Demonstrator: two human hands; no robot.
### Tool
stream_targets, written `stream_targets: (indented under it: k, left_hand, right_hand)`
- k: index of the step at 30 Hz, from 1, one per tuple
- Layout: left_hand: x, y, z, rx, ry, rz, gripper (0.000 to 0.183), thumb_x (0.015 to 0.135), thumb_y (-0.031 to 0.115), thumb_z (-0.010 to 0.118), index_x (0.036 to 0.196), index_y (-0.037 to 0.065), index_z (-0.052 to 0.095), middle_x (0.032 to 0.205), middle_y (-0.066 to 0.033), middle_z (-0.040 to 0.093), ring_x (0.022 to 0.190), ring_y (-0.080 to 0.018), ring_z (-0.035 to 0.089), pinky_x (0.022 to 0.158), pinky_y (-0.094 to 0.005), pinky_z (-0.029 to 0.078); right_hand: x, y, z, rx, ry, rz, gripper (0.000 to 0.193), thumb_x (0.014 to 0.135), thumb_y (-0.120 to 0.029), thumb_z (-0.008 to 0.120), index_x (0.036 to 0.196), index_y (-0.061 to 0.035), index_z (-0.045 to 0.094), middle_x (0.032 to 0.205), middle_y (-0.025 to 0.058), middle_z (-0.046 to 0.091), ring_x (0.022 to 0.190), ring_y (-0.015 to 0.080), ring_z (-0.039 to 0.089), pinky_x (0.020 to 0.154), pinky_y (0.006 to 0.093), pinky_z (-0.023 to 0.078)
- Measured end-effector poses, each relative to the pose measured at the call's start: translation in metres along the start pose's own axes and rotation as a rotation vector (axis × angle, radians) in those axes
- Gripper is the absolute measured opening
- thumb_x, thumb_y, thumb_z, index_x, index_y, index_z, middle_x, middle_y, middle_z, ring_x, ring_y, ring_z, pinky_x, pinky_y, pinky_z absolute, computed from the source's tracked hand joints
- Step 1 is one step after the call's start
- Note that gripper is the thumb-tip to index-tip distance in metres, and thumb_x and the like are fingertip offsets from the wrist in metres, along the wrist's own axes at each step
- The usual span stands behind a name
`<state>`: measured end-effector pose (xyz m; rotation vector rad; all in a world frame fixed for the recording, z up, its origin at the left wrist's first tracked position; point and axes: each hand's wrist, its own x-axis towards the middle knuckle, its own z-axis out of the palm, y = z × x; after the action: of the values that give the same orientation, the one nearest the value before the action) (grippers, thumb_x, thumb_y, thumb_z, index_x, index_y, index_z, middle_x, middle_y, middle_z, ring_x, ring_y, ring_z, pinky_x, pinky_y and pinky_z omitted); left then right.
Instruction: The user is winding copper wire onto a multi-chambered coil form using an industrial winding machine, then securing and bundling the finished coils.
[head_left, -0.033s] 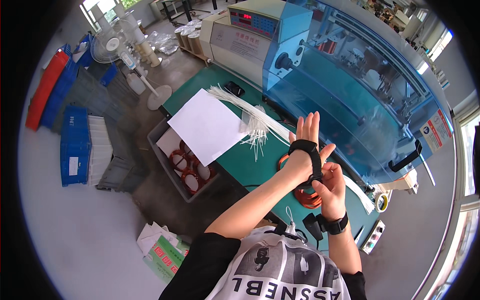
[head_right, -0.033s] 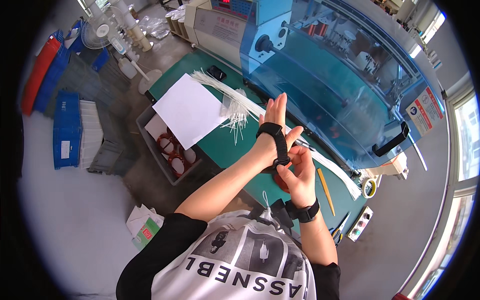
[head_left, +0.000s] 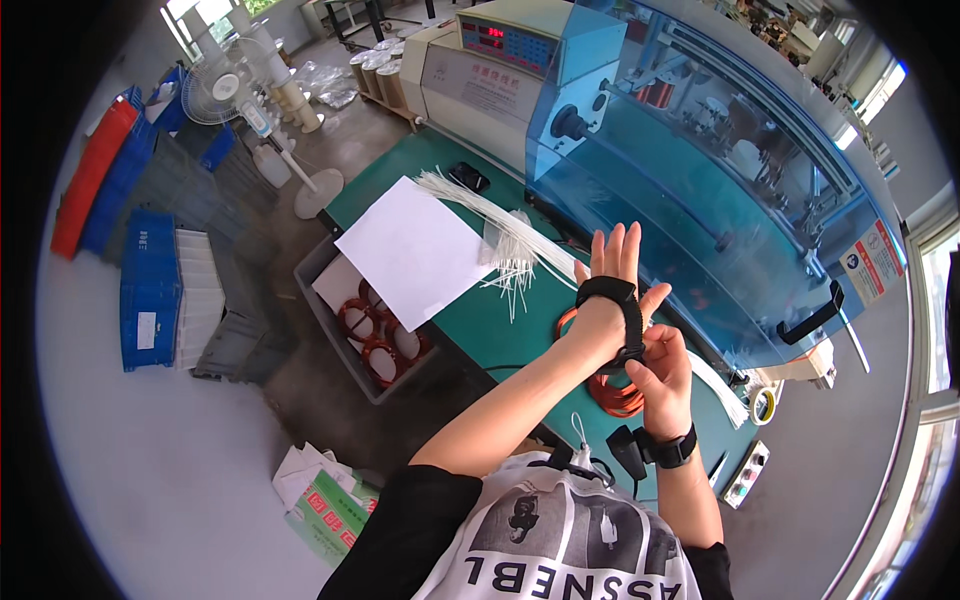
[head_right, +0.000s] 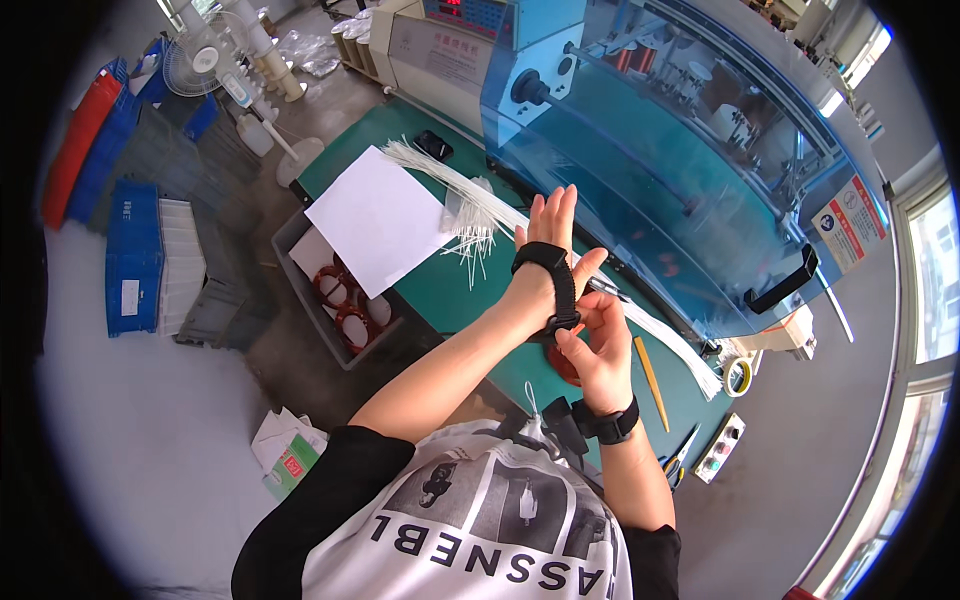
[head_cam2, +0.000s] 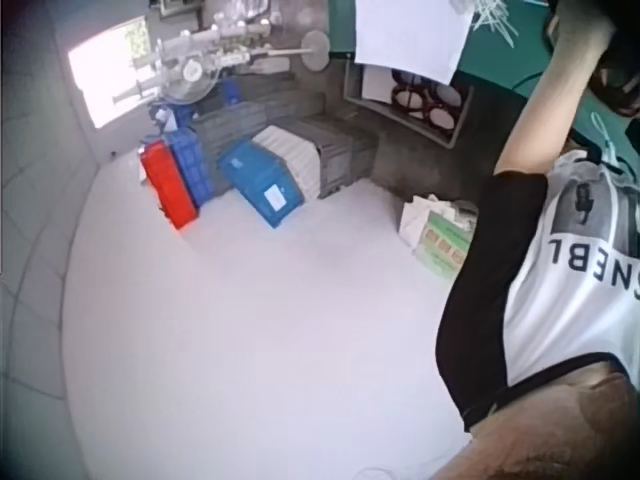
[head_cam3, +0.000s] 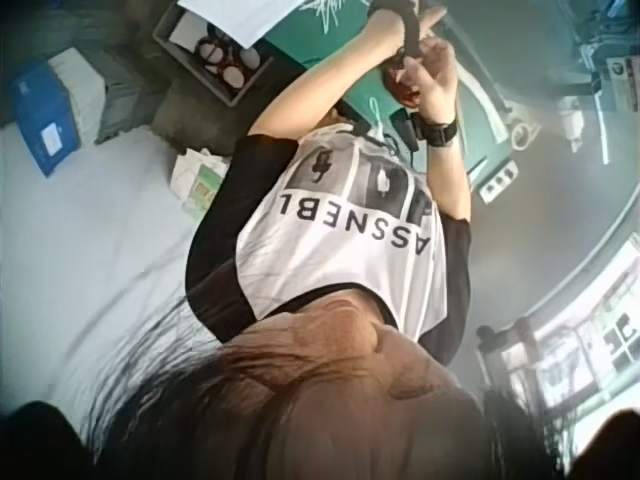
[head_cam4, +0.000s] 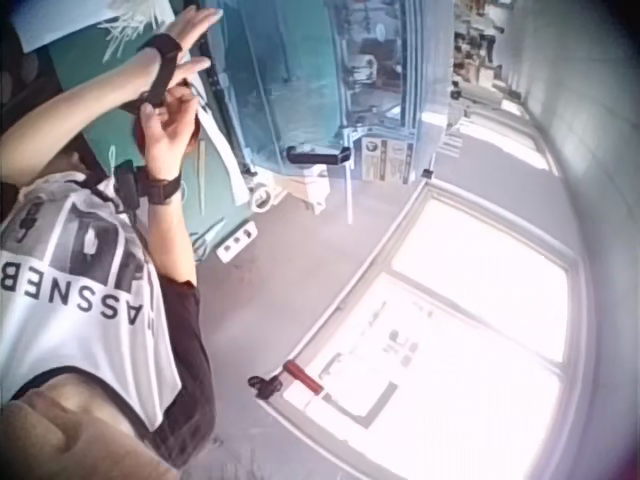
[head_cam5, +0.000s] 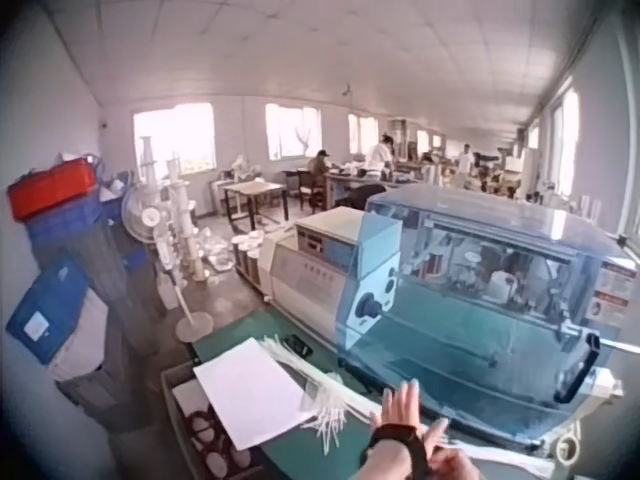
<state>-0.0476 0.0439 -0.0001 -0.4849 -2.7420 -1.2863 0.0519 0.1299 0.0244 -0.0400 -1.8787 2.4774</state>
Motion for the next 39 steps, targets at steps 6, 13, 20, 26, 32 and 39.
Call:
stream_targets:
  k: [6, 13, 20, 26, 32, 39]
  left_hand:
    - [0.012, -0.002, -0.005, 0.525, 0.074, 0.187, 0.057, 0.088, 0.032, 0.053, 0.136, 0.005, 0.037, 0.14, -0.0215, 0.033, 0.136, -0.0424, 0.017, 0.101, -0.0697, 0.011]
    - [0.018, 0.005, -0.012, -0.382, -0.052, 0.141, 0.033, 0.087, 0.01, 0.056, 0.119, 0.002, 0.052, 0.109, -0.0171, 0.061, 0.097, -0.0318, 0.062, 0.081, -0.0473, 0.05]
    - [-0.004, 0.057, -0.043, -1.585, -0.436, -0.259, 0.019, 0.092, 0.017, 0.056, 0.108, 0.006, 0.057, 0.091, -0.0084, 0.063, 0.078, -0.0159, 0.063, 0.062, -0.0305, 0.056]
    - [-0.026, 0.065, -0.046, -1.831, -0.806, -0.366, 0.026, 0.091, 0.023, 0.056, 0.109, 0.005, 0.056, 0.091, -0.0091, 0.061, 0.075, -0.0135, 0.061, 0.057, -0.0297, 0.055]
    - [-0.086, 0.117, -0.025, -1.715, -1.472, -0.372, 0.034, 0.089, 0.033, 0.059, 0.108, 0.006, 0.054, 0.087, -0.0098, 0.059, 0.073, -0.0155, 0.061, 0.055, -0.0275, 0.051]
    - [0.021, 0.038, -0.026, -0.487, 0.175, 0.294, 0.018, 0.086, 0.012, 0.06, 0.098, -0.001, 0.056, 0.073, -0.0105, 0.062, 0.062, -0.0216, 0.062, 0.059, -0.031, 0.051]
  right_hand:
    - [-0.005, -0.003, 0.001, 0.117, -0.075, 0.089, 0.028, 0.08, -0.002, 0.064, 0.103, -0.002, 0.048, 0.097, 0.0044, 0.058, 0.088, 0.011, 0.053, 0.079, 0.0222, 0.042]
    - [-0.014, -0.006, 0.008, 0.0, -0.138, 0.127, 0.025, 0.082, -0.006, 0.063, 0.105, -0.0016, 0.053, 0.098, 0.0021, 0.058, 0.085, 0.0059, 0.05, 0.073, 0.0184, 0.04]
    - [-0.023, 0.011, -0.01, -0.107, -0.31, -0.059, 0.044, 0.084, -0.033, 0.061, 0.108, 0.0037, 0.06, 0.115, 0.0088, 0.056, 0.101, 0.0198, 0.052, 0.092, 0.0305, 0.037]
    - [-0.016, 0.011, -0.018, 0.132, -0.408, 0.374, 0.088, 0.081, -0.057, 0.055, 0.14, 0.0014, 0.027, 0.136, 0.0136, 0.042, 0.126, 0.0212, 0.04, 0.103, 0.0323, 0.033]
    - [-0.011, -0.035, 0.015, -0.444, -0.561, 0.084, 0.084, 0.08, -0.071, 0.035, 0.132, -0.0058, 0.049, 0.142, 0.0148, 0.038, 0.131, 0.0232, 0.037, 0.106, 0.0339, 0.028]
    - [-0.015, -0.01, -0.013, -0.193, -0.049, -0.076, 0.016, 0.086, -0.003, 0.053, 0.1, 0.0023, 0.058, 0.112, 0.0106, 0.058, 0.103, 0.0175, 0.054, 0.09, 0.0292, 0.041]
